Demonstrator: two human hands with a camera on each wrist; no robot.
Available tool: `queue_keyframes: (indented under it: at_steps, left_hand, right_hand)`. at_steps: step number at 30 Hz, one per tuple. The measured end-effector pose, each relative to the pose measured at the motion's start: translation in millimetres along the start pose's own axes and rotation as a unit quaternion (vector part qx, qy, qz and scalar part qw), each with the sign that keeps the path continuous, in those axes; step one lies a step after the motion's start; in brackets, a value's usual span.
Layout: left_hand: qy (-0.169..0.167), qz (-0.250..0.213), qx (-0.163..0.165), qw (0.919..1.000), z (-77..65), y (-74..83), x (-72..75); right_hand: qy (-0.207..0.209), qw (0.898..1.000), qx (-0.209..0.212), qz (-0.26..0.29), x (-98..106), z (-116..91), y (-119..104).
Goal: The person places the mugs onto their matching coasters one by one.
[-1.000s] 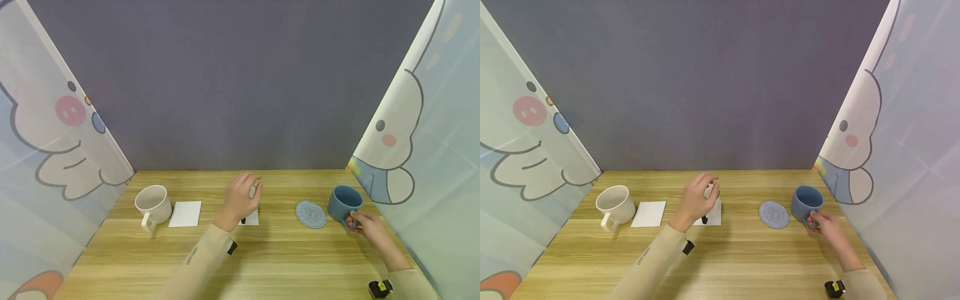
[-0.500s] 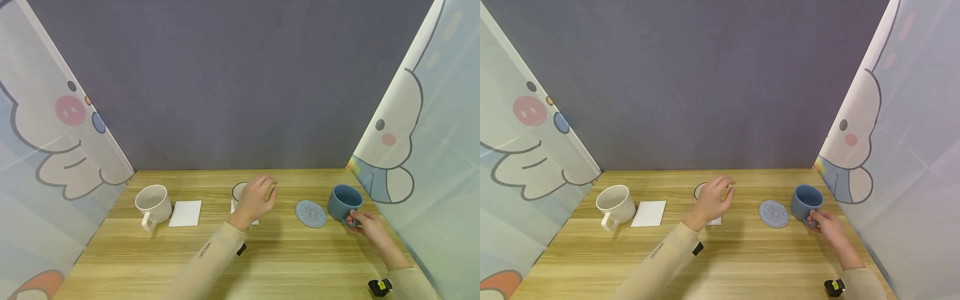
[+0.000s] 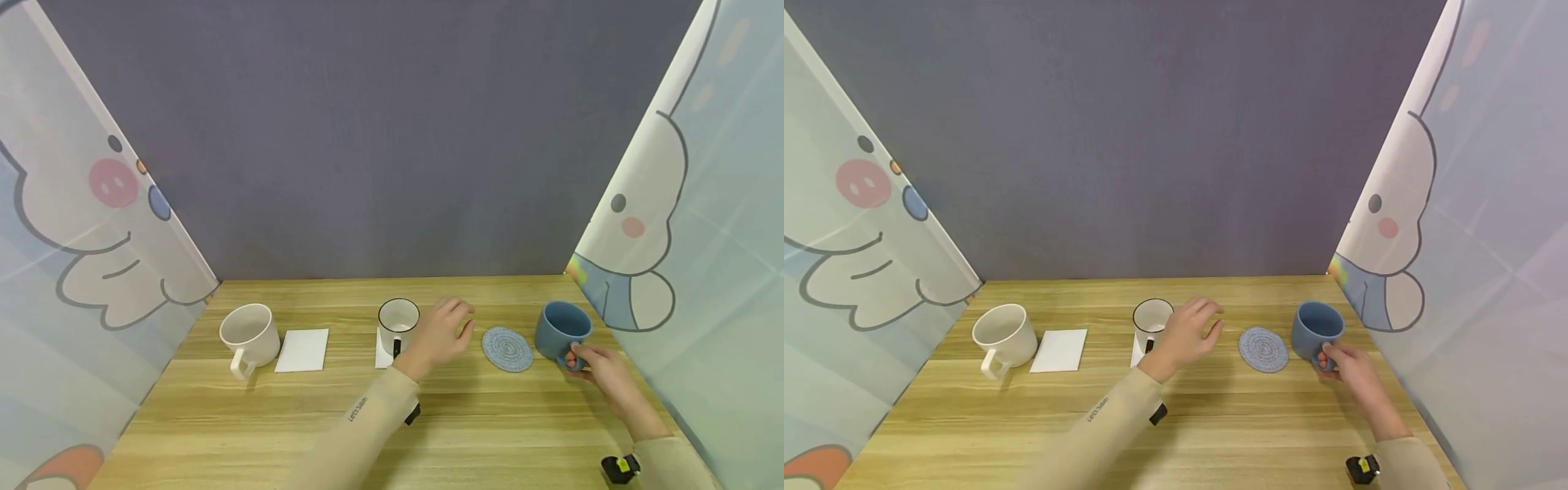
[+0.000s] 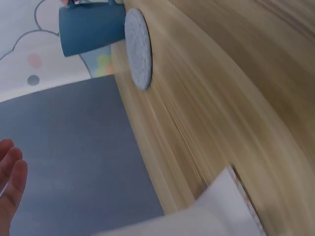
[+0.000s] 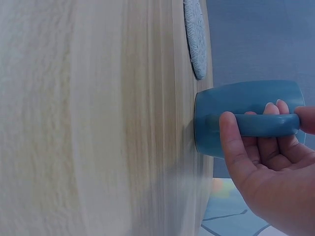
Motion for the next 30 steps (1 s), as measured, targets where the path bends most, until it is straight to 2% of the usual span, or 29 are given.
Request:
queue_keyframes:
  at_steps: [5,10,17,25,30]
  left_hand:
    - [-0.019,-0.007,-0.011,0.9997,5.2,9.1,-9.8]
    - [-0.032,-0.024,0.008,0.9992,5.6,7.5,-20.4]
    - [-0.052,-0.015,0.021,0.9983,4.4,6.0,-35.4]
    - [-0.121,0.027,-0.017,0.9921,5.6,11.7,-61.8]
    - [-0.163,0.027,-0.011,0.9862,6.6,13.8,-77.3]
  right_hand:
    - [-0.002,1.0,-0.003,-0.003,1,-1,0]
    - [-0.003,1.0,-0.005,-0.001,1,-1,0]
    - [-0.001,1.0,-0.002,0.003,0,1,0]
    - [-0.004,1.0,-0.002,-0.001,-2,2,-1]
    - [-0.003,1.0,0.004,-0.004,-1,1,0]
Point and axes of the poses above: each hand's wrist, its own z-axis towards the middle knuckle, its own x-axis out of the back of the hand, y = z × x, the point moved 5 cm from there along z, towards the middle knuckle, and after that the axes turned 11 degrees about z, right-handed, at the moved point
